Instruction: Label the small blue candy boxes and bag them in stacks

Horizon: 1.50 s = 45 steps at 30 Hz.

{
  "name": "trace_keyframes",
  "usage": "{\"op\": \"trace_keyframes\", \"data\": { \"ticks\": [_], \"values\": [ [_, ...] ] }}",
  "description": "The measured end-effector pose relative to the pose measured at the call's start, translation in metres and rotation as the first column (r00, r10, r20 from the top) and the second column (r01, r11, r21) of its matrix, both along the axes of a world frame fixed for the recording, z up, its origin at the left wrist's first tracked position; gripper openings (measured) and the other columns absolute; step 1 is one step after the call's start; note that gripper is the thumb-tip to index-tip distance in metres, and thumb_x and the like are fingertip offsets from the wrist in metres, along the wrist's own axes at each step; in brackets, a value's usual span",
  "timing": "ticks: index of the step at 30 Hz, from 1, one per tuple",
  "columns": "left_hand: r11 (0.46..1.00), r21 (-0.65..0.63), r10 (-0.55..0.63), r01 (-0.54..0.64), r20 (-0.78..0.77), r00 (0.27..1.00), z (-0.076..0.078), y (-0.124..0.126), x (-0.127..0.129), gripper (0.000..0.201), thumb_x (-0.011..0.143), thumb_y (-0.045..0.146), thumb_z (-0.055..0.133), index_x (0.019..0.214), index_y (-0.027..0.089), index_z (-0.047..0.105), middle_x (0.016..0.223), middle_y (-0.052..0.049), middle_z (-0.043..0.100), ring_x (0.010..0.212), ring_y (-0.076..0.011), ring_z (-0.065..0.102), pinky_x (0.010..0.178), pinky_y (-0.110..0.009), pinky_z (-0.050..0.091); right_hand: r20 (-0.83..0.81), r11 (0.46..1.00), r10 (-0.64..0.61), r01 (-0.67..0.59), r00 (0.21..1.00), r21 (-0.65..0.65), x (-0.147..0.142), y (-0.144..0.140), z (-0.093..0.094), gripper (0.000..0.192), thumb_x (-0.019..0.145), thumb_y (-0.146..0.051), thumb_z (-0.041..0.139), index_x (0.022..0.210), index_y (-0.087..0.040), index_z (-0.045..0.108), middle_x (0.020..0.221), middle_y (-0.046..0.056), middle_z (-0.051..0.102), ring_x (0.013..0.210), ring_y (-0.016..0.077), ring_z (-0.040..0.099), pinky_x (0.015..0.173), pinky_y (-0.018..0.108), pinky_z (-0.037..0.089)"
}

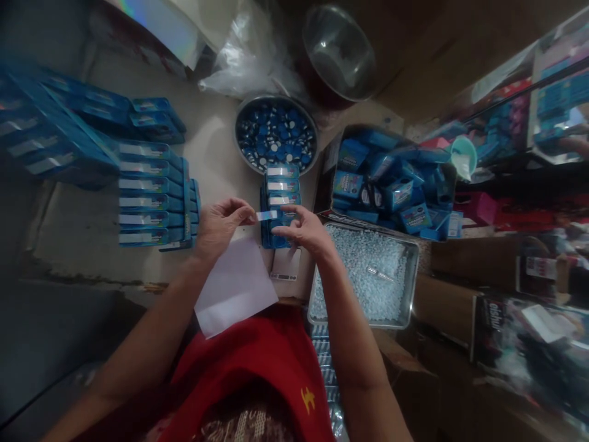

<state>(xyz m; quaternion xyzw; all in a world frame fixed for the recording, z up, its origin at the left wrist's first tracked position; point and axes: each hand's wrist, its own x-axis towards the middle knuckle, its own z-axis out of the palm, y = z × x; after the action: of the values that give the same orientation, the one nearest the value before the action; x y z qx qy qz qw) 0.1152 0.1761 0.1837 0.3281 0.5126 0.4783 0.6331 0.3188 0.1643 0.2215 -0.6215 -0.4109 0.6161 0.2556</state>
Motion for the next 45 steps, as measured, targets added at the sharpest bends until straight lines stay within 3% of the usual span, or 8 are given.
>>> {"op": "trace_keyframes", "data": {
  "ticks": [13,18,22,27,33,37,41,45],
  "values": [
    [0.999,-0.041,-0.024,0.023,-0.024,0.999,0.011,-0.002,-0.009,0.03,0.07,0.04,0.087,0.081,0.016,0.074,0.074,-0.003,0.072,0.065,-0.0141,0.068,0.073,-0.03,0.063,-0.107,0.989,-0.104,0.114,0.989,0.094,-0.008,-0.001,0.007,0.037,0.074,-0.052,0.082,0.075,-0.019,0.066,0.062,-0.004,0.051,0.05,0.0072,0.039,0.04,0.021,0.034],
    [0.991,-0.126,-0.061,0.055,-0.048,0.997,0.0,-0.002,0.004,0.027,0.065,0.033,0.089,0.08,0.015,0.075,0.073,-0.003,0.072,0.066,-0.0127,0.065,0.066,-0.024,0.058,0.261,0.98,-0.125,0.078,0.957,0.185,-0.008,-0.003,-0.002,0.034,0.083,-0.053,0.069,0.078,-0.02,0.065,0.062,-0.003,0.059,0.046,0.0113,0.05,0.044,0.025,0.038],
    [0.989,-0.149,-0.01,-0.003,-0.086,0.996,-0.01,0.002,0.018,0.02,0.067,0.028,0.084,0.078,0.015,0.073,0.072,-0.003,0.071,0.064,-0.0121,0.063,0.062,-0.024,0.055,0.642,0.975,-0.096,-0.059,0.76,0.216,-0.01,0.002,-0.009,0.028,0.089,-0.046,0.06,0.078,-0.022,0.067,0.057,-0.003,0.062,0.047,0.0142,0.057,0.056,0.028,0.042],
    [0.99,-0.137,0.016,-0.031,-0.104,0.994,-0.018,0.006,0.022,0.023,0.066,0.028,0.084,0.078,0.016,0.068,0.07,-0.002,0.068,0.062,-0.013,0.062,0.062,-0.026,0.055,0.765,0.97,-0.056,-0.145,0.641,0.193,-0.011,0.01,-0.016,0.028,0.09,-0.047,0.059,0.078,-0.023,0.068,0.064,-0.001,0.067,0.062,0.0178,0.064,0.062,0.029,0.04],
    [0.979,-0.2,0.032,-0.046,-0.073,0.997,-0.053,0.008,0.03,0.043,0.056,0.04,0.091,0.081,0.016,0.065,0.075,-0.001,0.065,0.069,-0.0146,0.062,0.062,-0.026,0.054,0.819,0.99,-0.045,-0.081,0.573,0.112,0.005,0.024,-0.023,0.048,0.072,-0.066,0.074,0.084,-0.021,0.061,0.074,0.002,0.066,0.071,0.0216,0.061,0.066,0.032,0.04],
    [0.942,-0.319,0.068,-0.102,-0.115,0.991,-0.078,-0.001,0.028,0.043,0.056,0.031,0.089,0.085,0.016,0.063,0.072,0.003,0.057,0.065,-0.0121,0.057,0.06,-0.024,0.049,0.727,0.993,-0.09,0.002,0.681,0.12,0.018,0.025,-0.026,0.051,0.068,-0.065,0.078,0.078,-0.021,0.055,0.077,0.002,0.063,0.074,0.0199,0.057,0.067,0.032,0.04],
    [0.973,-0.049,0.191,-0.224,-0.369,0.91,-0.055,-0.027,0.018,0.024,0.074,0.033,0.077,0.09,0.017,0.067,0.077,0.001,0.061,0.071,-0.012,0.058,0.066,-0.022,0.049,0.503,0.941,-0.317,0.203,0.804,0.269,0.014,0.015,-0.015,0.044,0.081,-0.063,0.07,0.076,-0.023,0.052,0.07,-0.001,0.055,0.067,0.0162,0.053,0.063,0.031,0.04],
    [0.987,-0.161,-0.031,0.023,-0.053,0.998,-0.005,-0.054,0.016,0.046,0.083,0.059,0.07,0.1,0.017,0.073,0.088,-0.005,0.071,0.067,-0.0132,0.063,0.064,-0.025,0.053,0.262,0.908,-0.367,0.283,0.893,0.309,-0.012,0.006,0.005,0.045,0.082,-0.064,0.071,0.083,-0.024,0.051,0.068,-0.003,0.053,0.06,0.0131,0.051,0.055,0.028,0.039]
  ]
}}
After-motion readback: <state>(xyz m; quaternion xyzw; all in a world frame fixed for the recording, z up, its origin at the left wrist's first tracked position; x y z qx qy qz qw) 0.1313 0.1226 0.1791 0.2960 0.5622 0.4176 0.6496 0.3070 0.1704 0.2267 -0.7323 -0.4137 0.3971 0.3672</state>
